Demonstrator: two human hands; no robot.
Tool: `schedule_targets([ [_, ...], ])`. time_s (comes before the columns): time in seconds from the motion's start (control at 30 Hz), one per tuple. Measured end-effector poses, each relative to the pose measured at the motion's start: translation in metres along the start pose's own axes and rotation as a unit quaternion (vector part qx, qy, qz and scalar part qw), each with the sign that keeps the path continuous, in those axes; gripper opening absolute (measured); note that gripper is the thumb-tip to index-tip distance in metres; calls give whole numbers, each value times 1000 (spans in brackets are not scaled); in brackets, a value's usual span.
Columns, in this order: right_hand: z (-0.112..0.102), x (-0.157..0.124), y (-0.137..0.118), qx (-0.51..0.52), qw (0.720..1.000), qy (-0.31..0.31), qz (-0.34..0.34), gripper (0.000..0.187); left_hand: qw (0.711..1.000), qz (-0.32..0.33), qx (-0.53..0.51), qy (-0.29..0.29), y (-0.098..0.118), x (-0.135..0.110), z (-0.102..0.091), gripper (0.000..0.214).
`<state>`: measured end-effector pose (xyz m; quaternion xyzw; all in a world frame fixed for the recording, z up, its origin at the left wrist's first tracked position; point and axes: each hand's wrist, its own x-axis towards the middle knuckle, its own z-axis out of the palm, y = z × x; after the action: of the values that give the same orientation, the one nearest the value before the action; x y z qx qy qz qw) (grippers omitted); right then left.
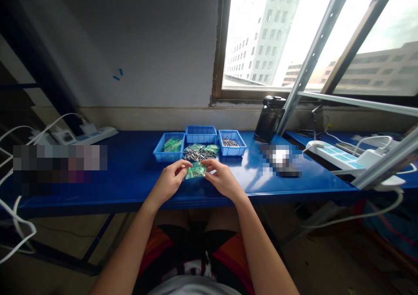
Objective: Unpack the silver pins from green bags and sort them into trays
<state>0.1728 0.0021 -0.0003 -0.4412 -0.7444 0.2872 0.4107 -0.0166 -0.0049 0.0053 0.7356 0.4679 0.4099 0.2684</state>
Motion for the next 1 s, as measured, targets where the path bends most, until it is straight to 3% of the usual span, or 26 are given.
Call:
schedule_targets([
  [0.27, 1, -1, 1, 26, 999, 17, 22, 26, 999, 15, -51, -4, -1, 2, 1, 27],
  [0.6, -1, -4, -2, -35, 999, 18, 4, 38, 1000, 19, 1, -18, 2, -1, 1, 31],
  [0.77, 1, -2, 1, 18, 999, 33, 30, 22, 998, 34, 18, -39, 2, -1, 1, 31],
  [0.9, 3, 1, 3, 84, 995, 38, 41, 25, 997, 62, 10, -39, 3, -1, 1, 25],
  [1.0, 2, 0, 0, 73, 997, 19, 28, 21, 996, 70, -13, -60, 4, -2, 2, 25],
])
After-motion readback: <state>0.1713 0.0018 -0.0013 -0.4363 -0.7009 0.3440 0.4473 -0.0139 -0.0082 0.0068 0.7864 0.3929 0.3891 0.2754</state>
